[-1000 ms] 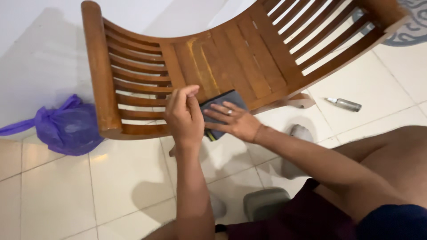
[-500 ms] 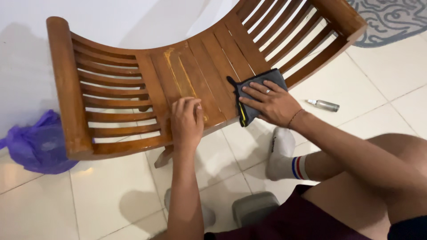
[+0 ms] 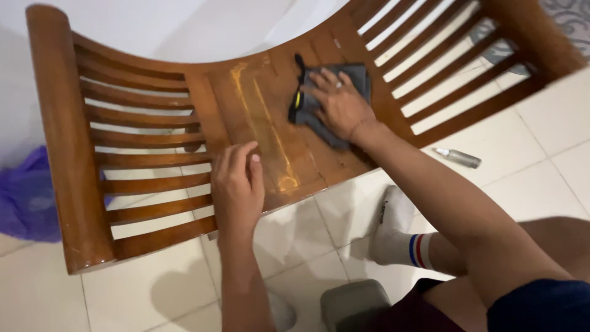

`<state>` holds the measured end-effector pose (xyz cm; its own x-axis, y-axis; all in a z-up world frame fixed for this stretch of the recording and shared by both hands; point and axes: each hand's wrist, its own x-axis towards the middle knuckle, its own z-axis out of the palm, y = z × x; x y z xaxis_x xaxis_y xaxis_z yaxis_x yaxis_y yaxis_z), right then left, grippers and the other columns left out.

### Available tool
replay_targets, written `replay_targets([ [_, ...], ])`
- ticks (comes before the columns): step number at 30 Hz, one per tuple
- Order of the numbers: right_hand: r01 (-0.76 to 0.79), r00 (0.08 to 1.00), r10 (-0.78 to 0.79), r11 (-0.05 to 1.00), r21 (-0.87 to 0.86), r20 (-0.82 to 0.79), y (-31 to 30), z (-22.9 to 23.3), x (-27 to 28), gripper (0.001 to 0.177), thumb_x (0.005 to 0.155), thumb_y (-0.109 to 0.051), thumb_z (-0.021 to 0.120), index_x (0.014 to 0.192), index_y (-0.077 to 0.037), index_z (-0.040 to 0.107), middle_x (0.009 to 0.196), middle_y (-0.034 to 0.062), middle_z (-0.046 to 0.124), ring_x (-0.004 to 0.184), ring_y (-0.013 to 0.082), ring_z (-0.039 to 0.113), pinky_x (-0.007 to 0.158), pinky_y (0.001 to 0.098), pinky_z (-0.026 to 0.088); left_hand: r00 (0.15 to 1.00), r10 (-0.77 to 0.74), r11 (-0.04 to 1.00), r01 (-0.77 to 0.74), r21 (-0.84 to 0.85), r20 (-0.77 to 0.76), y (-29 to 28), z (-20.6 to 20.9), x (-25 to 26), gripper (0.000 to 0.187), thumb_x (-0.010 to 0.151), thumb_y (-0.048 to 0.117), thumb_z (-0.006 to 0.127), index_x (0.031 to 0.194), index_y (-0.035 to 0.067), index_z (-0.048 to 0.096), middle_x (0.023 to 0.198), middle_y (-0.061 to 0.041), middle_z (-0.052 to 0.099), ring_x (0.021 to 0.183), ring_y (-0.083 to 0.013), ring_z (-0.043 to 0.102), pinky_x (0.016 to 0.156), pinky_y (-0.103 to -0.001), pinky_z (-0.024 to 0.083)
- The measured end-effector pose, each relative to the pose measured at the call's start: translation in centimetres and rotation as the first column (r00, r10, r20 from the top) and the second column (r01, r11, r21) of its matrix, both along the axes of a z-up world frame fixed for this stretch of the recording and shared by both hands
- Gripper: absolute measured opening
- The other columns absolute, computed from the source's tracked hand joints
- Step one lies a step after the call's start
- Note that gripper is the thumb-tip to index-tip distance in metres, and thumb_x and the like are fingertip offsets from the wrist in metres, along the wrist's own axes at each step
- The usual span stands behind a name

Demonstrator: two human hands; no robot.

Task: The person wipes down the seat and legs of a curved wooden chair with a cloth.

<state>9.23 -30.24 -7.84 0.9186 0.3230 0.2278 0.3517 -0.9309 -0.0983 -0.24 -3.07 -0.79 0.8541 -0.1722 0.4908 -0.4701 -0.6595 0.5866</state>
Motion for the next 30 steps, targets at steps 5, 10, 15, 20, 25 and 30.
replay_targets([
  [5,0.043,0.996,-0.049,0.995,0.086,0.076,1.8,-1.9,8.1,0.050,0.098,-0.024,0.066,0.145,-0.011,0.057,0.157,0.0156,0.048,0.148,0.0347,0.036,0.119,0.0532,0.026,0.996,0.064,0.995,-0.058,0.083,-0.068,-1.1,-0.3,0.1,0.016,0.099,0.014,0.061,0.112,0.007,0.069,0.108,-0.011,0.072,0.099,-0.0339,0.067,0.085,-0.047,0.051],
  [10,0.091,0.992,-0.105,0.983,0.162,0.076,3.7,-1.8,11.5,0.046,0.099,-0.022,0.065,0.144,-0.012,0.059,0.156,0.0139,0.050,0.148,0.0347,0.038,0.121,0.0531,0.026,0.996,0.078,0.994,-0.074,0.079,-0.045,-0.9,0.1,0.5,0.017,0.099,0.015,0.061,0.111,0.006,0.068,0.107,-0.013,0.072,0.098,-0.0346,0.067,0.083,-0.047,0.051],
  [15,0.086,0.994,-0.097,0.977,0.197,0.047,4.6,-0.7,10.0,0.047,0.103,-0.030,0.062,0.146,-0.012,0.057,0.157,0.0133,0.047,0.146,0.0359,0.038,0.119,0.0535,0.024,0.997,0.076,0.997,-0.076,0.017,-0.032,-0.9,0.2,0.3,0.016,0.101,0.015,0.060,0.111,0.005,0.068,0.105,-0.012,0.072,0.098,-0.0337,0.067,0.084,-0.046,0.052],
  [20,-0.008,1.000,0.007,0.978,0.209,0.004,7.2,-0.2,5.3,0.052,0.099,-0.031,0.063,0.147,-0.012,0.054,0.158,0.0139,0.044,0.147,0.0350,0.035,0.119,0.0534,0.024,0.996,0.079,0.997,-0.078,-0.021,0.048,-0.7,-0.5,-0.1,0.013,0.102,0.012,0.060,0.110,0.005,0.068,0.101,-0.012,0.071,0.097,-0.0341,0.066,0.084,-0.045,0.051],
  [25,-0.056,0.998,0.061,0.973,0.223,-0.013,10.0,0.3,-1.8,0.056,0.095,-0.027,0.066,0.147,-0.013,0.052,0.160,0.0128,0.043,0.149,0.0341,0.035,0.120,0.0548,0.027,0.948,0.262,0.949,-0.218,-0.226,0.183,-0.4,-1.5,-0.7,0.010,0.101,0.010,0.062,0.104,0.004,0.069,0.098,-0.011,0.070,0.095,-0.0318,0.066,0.086,-0.043,0.053],
  [30,-0.153,0.984,0.178,0.909,0.389,-0.027,12.7,1.8,-9.5,0.060,0.088,-0.015,0.068,0.146,-0.014,0.052,0.161,0.0142,0.043,0.150,0.0341,0.036,0.121,0.0545,0.028,0.905,0.347,0.898,-0.244,-0.367,0.247,-0.3,-1.9,-1.1,0.009,0.101,0.006,0.060,0.102,0.003,0.068,0.096,-0.009,0.070,0.095,-0.0295,0.065,0.085,-0.041,0.054],
])
